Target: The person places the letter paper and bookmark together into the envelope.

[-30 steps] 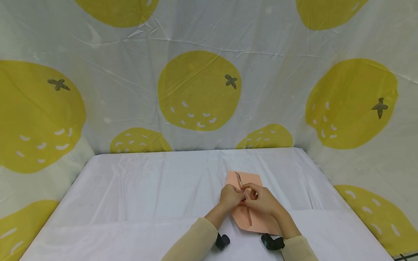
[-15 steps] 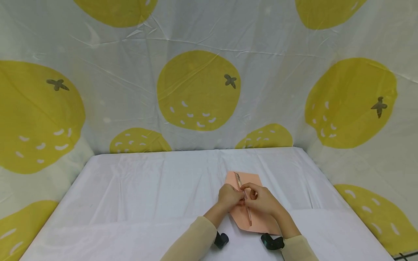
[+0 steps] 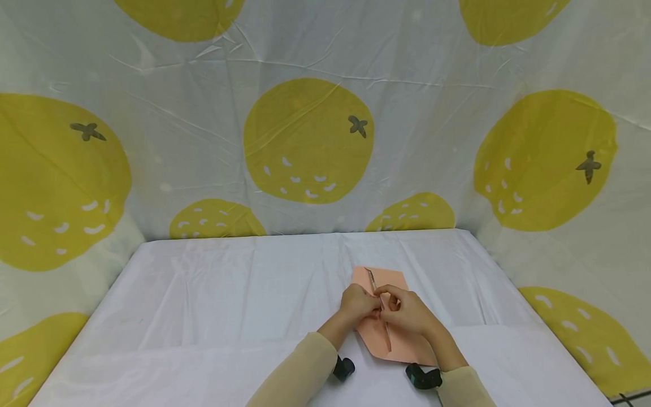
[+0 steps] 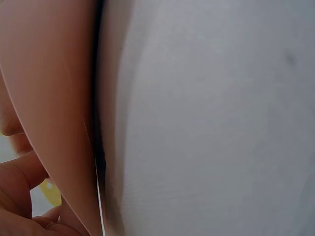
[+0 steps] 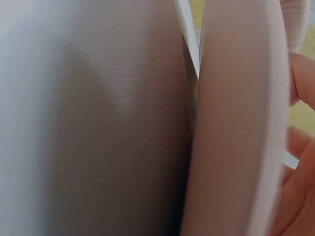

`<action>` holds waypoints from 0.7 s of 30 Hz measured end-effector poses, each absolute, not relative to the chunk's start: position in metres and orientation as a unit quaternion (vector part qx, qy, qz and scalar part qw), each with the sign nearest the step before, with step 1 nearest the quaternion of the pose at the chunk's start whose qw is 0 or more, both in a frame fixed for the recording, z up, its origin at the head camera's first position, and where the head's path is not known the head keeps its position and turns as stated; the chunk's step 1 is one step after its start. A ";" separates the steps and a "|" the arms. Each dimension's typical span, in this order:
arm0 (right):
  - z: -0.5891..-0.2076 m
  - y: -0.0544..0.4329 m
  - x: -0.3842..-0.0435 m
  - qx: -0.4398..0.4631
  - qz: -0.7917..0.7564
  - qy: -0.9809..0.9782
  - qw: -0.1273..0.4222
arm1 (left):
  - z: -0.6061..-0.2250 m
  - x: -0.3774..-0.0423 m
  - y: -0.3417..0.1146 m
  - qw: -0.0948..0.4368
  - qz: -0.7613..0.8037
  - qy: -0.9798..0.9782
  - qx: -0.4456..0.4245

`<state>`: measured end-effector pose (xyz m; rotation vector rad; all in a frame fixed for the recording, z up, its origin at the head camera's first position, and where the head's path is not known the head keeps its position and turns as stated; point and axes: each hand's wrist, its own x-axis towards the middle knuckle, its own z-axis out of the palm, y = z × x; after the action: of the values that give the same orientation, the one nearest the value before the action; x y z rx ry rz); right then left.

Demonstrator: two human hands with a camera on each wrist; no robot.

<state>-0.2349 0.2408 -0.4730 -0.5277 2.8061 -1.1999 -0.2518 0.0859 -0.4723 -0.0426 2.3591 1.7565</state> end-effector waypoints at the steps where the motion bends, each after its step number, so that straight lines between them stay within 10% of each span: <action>1: -0.473 0.241 -0.235 -0.169 -0.387 0.906 0.022 | -0.473 -0.252 0.086 0.102 0.596 0.796 -0.013; 21: -0.474 0.241 -0.235 -0.161 -0.387 0.907 0.030 | -0.473 -0.254 0.086 0.084 0.589 0.803 0.025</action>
<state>-0.2346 0.2411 -0.4737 -0.4961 2.7979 -1.1942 -0.2536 0.0861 -0.4734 0.0746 2.3970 1.7589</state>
